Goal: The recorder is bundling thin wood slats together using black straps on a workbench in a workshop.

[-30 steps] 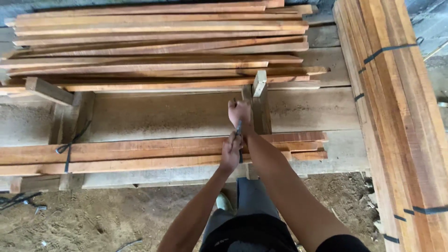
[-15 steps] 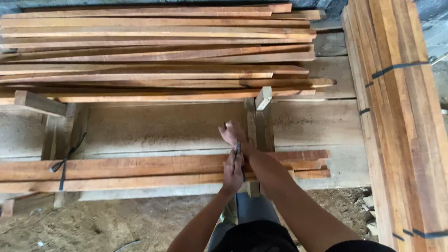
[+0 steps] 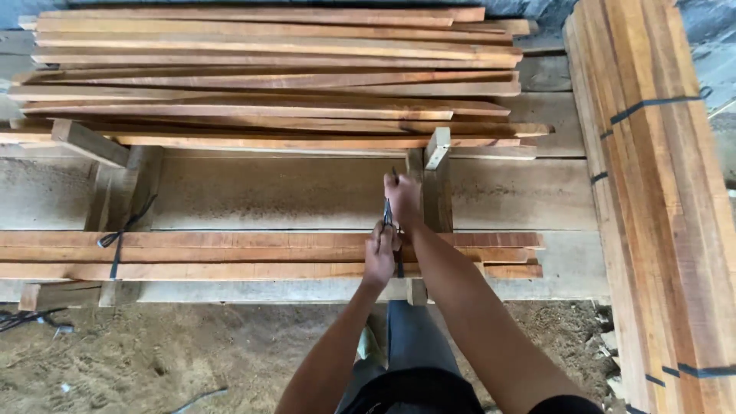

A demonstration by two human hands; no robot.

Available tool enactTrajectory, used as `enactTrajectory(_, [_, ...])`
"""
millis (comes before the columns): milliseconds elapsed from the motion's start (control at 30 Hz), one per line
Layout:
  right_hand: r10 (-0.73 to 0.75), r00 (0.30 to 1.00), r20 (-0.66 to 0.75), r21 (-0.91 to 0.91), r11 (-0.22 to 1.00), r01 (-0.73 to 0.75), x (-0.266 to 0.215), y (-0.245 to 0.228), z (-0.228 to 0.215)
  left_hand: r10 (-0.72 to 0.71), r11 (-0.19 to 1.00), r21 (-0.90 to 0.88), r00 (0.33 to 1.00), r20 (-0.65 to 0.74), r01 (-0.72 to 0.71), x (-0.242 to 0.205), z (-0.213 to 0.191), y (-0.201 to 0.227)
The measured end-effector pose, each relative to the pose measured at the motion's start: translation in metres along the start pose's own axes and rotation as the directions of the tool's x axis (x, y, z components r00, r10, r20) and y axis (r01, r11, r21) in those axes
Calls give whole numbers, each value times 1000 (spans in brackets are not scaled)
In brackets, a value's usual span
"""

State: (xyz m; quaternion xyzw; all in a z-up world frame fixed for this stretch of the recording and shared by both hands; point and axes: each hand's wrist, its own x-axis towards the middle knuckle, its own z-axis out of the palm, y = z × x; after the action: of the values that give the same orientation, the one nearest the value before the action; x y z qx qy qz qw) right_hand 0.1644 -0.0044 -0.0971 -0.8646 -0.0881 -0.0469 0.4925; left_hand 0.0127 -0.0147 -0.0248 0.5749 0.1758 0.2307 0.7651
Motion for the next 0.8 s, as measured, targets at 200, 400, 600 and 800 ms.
enactTrajectory(200, [144,983,112,-200,973,-120,9,30,20,79,996,-54,989,125,-73,3,-7,-13])
enactTrajectory(400, [304,859,412,-459,884,-93,8,20,19,32,999,-46,991,132,-26,3,-6,-9])
enactTrajectory(600, [300,799,521,-437,898,-52,3,31,33,-19,999,-46,998,54,21,-4,-1,0])
enactTrajectory(800, [354,733,581,-377,915,-143,1,53,46,-45,999,18,998,34,45,-5,3,16])
